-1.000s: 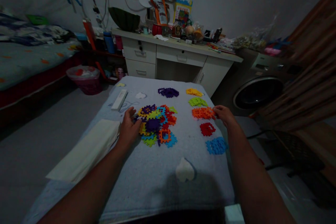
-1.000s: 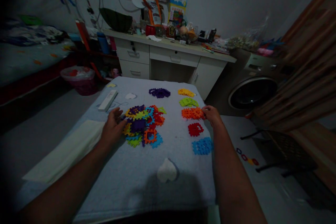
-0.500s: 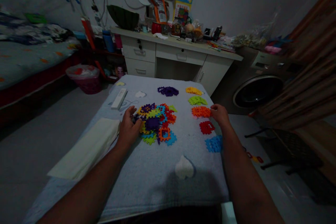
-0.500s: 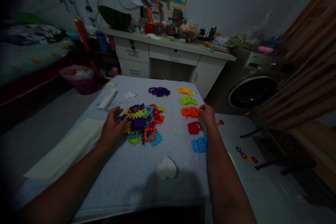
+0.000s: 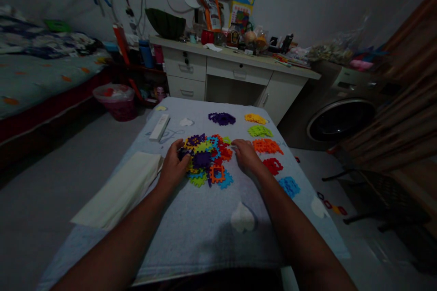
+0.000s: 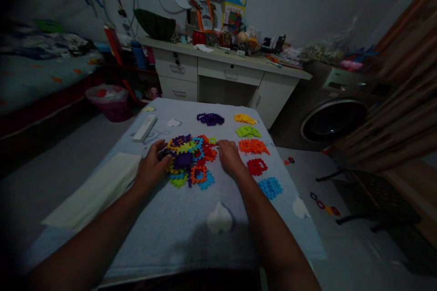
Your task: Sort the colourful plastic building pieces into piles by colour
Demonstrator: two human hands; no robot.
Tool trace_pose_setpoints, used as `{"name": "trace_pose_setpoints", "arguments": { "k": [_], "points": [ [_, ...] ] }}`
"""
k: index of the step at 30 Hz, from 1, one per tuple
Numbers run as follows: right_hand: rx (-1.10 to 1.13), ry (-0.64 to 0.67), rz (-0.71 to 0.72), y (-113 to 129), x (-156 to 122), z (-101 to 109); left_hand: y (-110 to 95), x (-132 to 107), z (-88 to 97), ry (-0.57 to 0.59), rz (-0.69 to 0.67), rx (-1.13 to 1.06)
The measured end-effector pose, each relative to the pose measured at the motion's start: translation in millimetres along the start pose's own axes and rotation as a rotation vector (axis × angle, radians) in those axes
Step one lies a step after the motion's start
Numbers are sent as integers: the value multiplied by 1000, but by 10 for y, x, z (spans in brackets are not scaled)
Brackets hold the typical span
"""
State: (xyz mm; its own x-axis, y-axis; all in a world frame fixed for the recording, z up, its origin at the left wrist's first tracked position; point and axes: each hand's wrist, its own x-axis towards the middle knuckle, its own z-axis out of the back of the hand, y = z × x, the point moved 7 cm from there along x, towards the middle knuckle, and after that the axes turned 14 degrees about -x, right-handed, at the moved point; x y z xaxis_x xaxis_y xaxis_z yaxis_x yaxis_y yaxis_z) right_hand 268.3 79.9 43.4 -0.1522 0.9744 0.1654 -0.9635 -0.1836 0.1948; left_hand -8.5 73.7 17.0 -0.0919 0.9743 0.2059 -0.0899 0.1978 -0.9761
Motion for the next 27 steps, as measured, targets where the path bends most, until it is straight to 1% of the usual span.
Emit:
{"name": "trace_pose_setpoints", "arguments": {
  "k": [2,4,8,11,14,17,20,22,24,25,27],
  "points": [
    [-36,14,-34,21,72,-90,11,7,-13,14,-8,-10],
    [-67,20,-79,3,146,-134,6,12,-23,23,-20,-9],
    [-122,22,-157,-45,276,-152,-16,15,-21,17,-31,22],
    [-123,19,-173,-52,337,-168,-30,13,-20,19,-36,21],
    [-121,-10,-176,-78,364,-142,-42,12,-22,21,-35,23],
    [-124,-43,-188,-194,388,-34,-51,15,-27,24,-37,20],
    [-74,-96,-210,-457,433,169,-49,21,-27,22,-41,15],
    [-14,-166,-253,-732,460,345,-49,23,-24,16,-42,16],
    [38,-257,-342,-1077,463,522,-56,23,-24,16,-42,20],
    [67,-296,-414,-1269,449,591,-61,22,-24,16,-42,21],
    [138,-322,-564,-1633,407,655,-70,21,-28,22,-43,28]
  ]
}}
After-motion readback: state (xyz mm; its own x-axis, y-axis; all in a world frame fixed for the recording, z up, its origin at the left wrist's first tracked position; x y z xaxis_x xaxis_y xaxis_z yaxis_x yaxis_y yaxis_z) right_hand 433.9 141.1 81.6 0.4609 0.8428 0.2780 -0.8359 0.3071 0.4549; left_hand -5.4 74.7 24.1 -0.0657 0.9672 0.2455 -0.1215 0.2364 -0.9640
